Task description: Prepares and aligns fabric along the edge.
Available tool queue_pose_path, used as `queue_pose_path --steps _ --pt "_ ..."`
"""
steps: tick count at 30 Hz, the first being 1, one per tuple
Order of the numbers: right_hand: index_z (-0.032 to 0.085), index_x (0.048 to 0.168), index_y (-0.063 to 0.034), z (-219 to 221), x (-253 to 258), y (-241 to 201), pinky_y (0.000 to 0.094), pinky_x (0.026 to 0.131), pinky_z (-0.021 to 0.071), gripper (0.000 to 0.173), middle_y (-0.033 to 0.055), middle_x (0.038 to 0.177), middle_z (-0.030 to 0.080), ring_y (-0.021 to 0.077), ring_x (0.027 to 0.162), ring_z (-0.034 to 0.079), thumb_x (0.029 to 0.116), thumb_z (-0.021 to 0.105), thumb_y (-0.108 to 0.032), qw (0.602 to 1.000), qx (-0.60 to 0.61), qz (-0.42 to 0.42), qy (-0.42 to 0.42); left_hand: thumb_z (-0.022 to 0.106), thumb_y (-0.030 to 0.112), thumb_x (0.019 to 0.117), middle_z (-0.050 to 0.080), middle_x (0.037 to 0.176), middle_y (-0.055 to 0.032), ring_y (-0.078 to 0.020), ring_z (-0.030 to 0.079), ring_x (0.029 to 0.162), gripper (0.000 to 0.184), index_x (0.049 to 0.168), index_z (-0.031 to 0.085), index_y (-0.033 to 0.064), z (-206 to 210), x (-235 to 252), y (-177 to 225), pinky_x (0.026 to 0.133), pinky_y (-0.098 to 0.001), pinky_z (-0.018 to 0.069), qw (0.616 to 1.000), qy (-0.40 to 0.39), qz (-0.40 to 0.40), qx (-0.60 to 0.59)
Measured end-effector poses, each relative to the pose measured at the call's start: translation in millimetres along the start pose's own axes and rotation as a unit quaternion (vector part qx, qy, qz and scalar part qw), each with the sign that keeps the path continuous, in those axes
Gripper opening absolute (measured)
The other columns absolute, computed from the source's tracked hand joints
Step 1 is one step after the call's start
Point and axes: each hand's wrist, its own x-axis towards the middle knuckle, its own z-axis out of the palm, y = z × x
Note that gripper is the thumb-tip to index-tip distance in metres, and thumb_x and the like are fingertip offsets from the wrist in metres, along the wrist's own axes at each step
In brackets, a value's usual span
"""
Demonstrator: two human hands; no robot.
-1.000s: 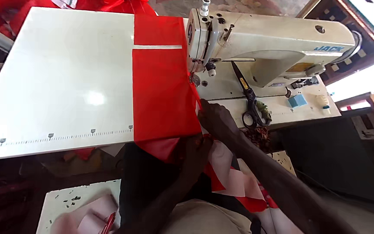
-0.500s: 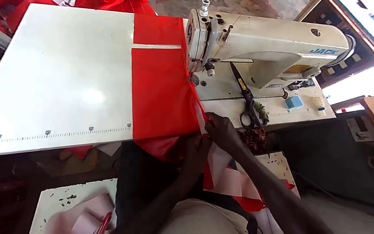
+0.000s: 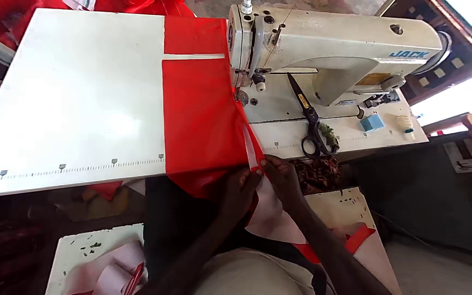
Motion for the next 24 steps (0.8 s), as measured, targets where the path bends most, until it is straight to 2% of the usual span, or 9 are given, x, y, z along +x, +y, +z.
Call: queue_pose_path --steps 2,3,5,8,11,16,19,22,24 --pt "0.073 0.115 -0.0076 3 0 3 0.0286 0.060 0.0537 0.021 0.0047 0.085 0.071 0.0116 0.068 0.063 0.1050 0.057 -0.017 1.000 0.004 -0.010 0.020 0.053 0.032 0.1057 0.064 0.075 0.0019 -0.0092 0.062 0.064 0.027 0.098 0.070 0.0118 -4 -3 -14 0.060 -0.0301 0.0553 0.981 0.075 0.127 0.126" --pt "0.073 0.116 -0.0075 3 1 3 0.0278 0.059 0.0532 0.021 0.0042 0.085 0.070 0.0110 0.067 0.062 0.1051 0.057 -0.016 0.999 -0.011 -0.015 0.026 0.054 0.030 0.1055 0.069 0.090 0.0011 -0.0097 0.066 0.081 0.026 0.108 0.072 0.0111 -9 -4 -21 0.074 -0.0319 0.0584 0.953 0.114 0.197 0.201" --pt "0.072 0.118 -0.0076 1 1 3 0.0265 0.057 0.0520 0.022 0.0028 0.082 0.070 0.0098 0.064 0.061 0.1054 0.057 -0.015 0.998 -0.053 -0.029 0.034 0.056 0.027 0.1041 0.069 0.122 -0.0089 -0.0271 0.062 0.117 0.029 0.121 0.070 0.0081 -18 1 -32 0.100 -0.0503 0.0485 0.894 0.157 0.275 0.317" --pt "0.071 0.123 -0.0101 -1 0 1 0.0278 0.055 0.0518 0.024 0.0029 0.081 0.068 0.0109 0.061 0.060 0.1058 0.055 -0.016 0.993 -0.106 -0.041 0.028 0.066 0.028 0.0966 0.053 0.150 -0.0094 -0.0359 0.043 0.142 0.042 0.135 0.063 0.0105 -12 18 -36 0.112 -0.0601 0.0341 0.855 0.179 0.264 0.409" --pt "0.067 0.132 -0.0124 -4 1 -1 0.0292 0.051 0.0503 0.029 0.0033 0.078 0.067 0.0113 0.056 0.057 0.1056 0.055 -0.016 0.987 -0.151 -0.044 0.014 0.065 0.018 0.0916 0.049 0.155 -0.0055 -0.0344 0.038 0.146 0.049 0.140 0.059 0.0104 1 31 -33 0.114 -0.0614 0.0288 0.842 0.194 0.232 0.447" --pt "0.064 0.138 -0.0163 -11 3 -1 0.0308 0.040 0.0432 0.034 0.0027 0.064 0.057 0.0130 0.044 0.046 0.1051 0.054 -0.016 0.976 -0.205 -0.071 -0.004 0.066 0.032 0.0920 0.052 0.152 -0.0042 -0.0319 0.041 0.143 0.047 0.135 0.061 0.0131 -2 32 -39 0.115 -0.0578 0.0291 0.820 0.210 0.259 0.466" --pt "0.064 0.139 -0.0145 -10 3 1 0.0311 0.041 0.0433 0.036 0.0016 0.063 0.057 0.0128 0.044 0.046 0.1049 0.054 -0.017 0.969 -0.228 -0.090 -0.005 0.064 0.025 0.0930 0.051 0.153 -0.0031 -0.0305 0.039 0.145 0.045 0.136 0.061 0.0131 -7 29 -41 0.116 -0.0570 0.0284 0.821 0.201 0.260 0.467" --pt "0.064 0.139 -0.0127 -7 3 3 0.0308 0.041 0.0425 0.036 0.0007 0.061 0.055 0.0119 0.044 0.045 0.1044 0.054 -0.017 0.966 -0.235 -0.103 -0.003 0.060 0.021 0.0935 0.057 0.147 -0.0054 -0.0315 0.047 0.139 0.038 0.130 0.067 0.0114 -17 28 -32 0.112 -0.0575 0.0338 0.825 0.198 0.277 0.451" --pt "0.064 0.138 -0.0120 -3 2 2 0.0308 0.040 0.0413 0.036 0.0007 0.060 0.054 0.0121 0.043 0.043 0.1041 0.055 -0.017 0.966 -0.233 -0.110 -0.004 0.057 0.026 0.0950 0.064 0.139 -0.0064 -0.0325 0.055 0.131 0.032 0.118 0.073 0.0105 -30 25 -21 0.106 -0.0566 0.0413 0.839 0.178 0.279 0.432"
